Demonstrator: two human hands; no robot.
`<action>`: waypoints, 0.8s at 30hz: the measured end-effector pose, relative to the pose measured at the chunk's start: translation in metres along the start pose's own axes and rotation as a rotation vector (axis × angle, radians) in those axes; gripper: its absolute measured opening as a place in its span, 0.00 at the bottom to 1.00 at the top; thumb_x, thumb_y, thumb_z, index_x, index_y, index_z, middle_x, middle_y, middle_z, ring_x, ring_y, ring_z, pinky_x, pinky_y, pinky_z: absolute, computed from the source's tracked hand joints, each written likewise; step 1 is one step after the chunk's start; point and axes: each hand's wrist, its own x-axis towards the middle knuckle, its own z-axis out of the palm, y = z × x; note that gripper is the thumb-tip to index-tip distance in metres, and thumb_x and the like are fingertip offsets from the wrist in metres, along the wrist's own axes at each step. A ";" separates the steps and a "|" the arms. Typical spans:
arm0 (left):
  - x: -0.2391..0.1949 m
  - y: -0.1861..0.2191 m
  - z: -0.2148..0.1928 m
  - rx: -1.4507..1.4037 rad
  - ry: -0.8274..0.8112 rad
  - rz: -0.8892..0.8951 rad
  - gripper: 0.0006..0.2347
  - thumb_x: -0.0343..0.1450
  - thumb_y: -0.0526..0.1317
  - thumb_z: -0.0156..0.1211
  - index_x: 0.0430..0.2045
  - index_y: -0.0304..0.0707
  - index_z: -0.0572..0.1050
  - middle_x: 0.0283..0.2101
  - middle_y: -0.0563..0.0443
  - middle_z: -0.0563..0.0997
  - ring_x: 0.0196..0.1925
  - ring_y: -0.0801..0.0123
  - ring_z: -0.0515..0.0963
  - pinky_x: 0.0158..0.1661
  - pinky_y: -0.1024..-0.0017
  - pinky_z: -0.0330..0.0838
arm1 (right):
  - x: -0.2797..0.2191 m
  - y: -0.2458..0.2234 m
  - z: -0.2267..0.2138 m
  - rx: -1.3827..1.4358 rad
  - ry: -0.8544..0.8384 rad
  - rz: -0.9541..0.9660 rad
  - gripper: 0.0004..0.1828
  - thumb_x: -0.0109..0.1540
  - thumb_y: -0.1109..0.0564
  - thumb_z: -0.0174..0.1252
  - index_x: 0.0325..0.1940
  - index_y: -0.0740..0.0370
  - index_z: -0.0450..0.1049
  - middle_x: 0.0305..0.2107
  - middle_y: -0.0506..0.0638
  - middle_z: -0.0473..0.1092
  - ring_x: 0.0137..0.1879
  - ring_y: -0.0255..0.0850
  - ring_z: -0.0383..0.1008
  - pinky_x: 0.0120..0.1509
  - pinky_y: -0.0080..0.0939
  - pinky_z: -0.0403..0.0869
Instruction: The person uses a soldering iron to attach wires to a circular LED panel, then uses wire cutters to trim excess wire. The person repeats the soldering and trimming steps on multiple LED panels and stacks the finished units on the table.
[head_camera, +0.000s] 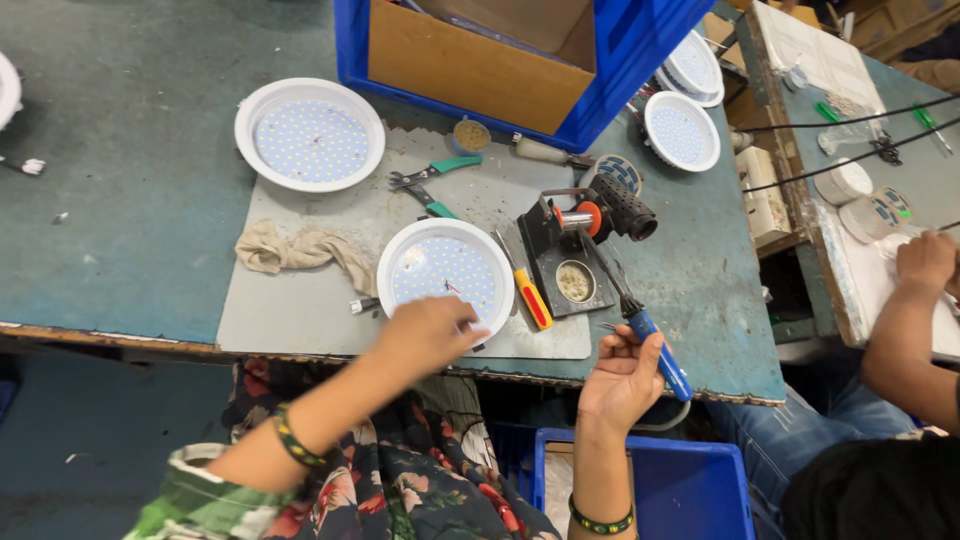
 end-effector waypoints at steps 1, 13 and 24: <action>0.005 -0.010 -0.009 -0.069 -0.031 -0.048 0.09 0.68 0.47 0.67 0.33 0.44 0.81 0.35 0.51 0.82 0.39 0.53 0.83 0.39 0.56 0.77 | 0.001 -0.002 -0.003 0.000 0.014 0.005 0.14 0.72 0.49 0.57 0.51 0.62 0.69 0.38 0.54 0.74 0.38 0.37 0.73 0.47 0.36 0.75; 0.036 -0.027 -0.044 0.182 0.012 0.030 0.07 0.62 0.46 0.70 0.27 0.47 0.82 0.33 0.57 0.80 0.42 0.63 0.80 0.37 0.61 0.75 | -0.011 0.010 0.006 -0.012 -0.036 0.039 0.18 0.71 0.48 0.57 0.55 0.65 0.69 0.37 0.55 0.74 0.37 0.39 0.73 0.43 0.36 0.74; 0.041 -0.046 -0.034 0.163 0.068 0.009 0.02 0.68 0.39 0.65 0.27 0.50 0.83 0.32 0.56 0.81 0.38 0.61 0.82 0.38 0.61 0.75 | -0.016 0.010 0.007 -0.013 -0.038 0.069 0.16 0.71 0.50 0.55 0.54 0.64 0.69 0.38 0.56 0.74 0.41 0.40 0.74 0.45 0.37 0.74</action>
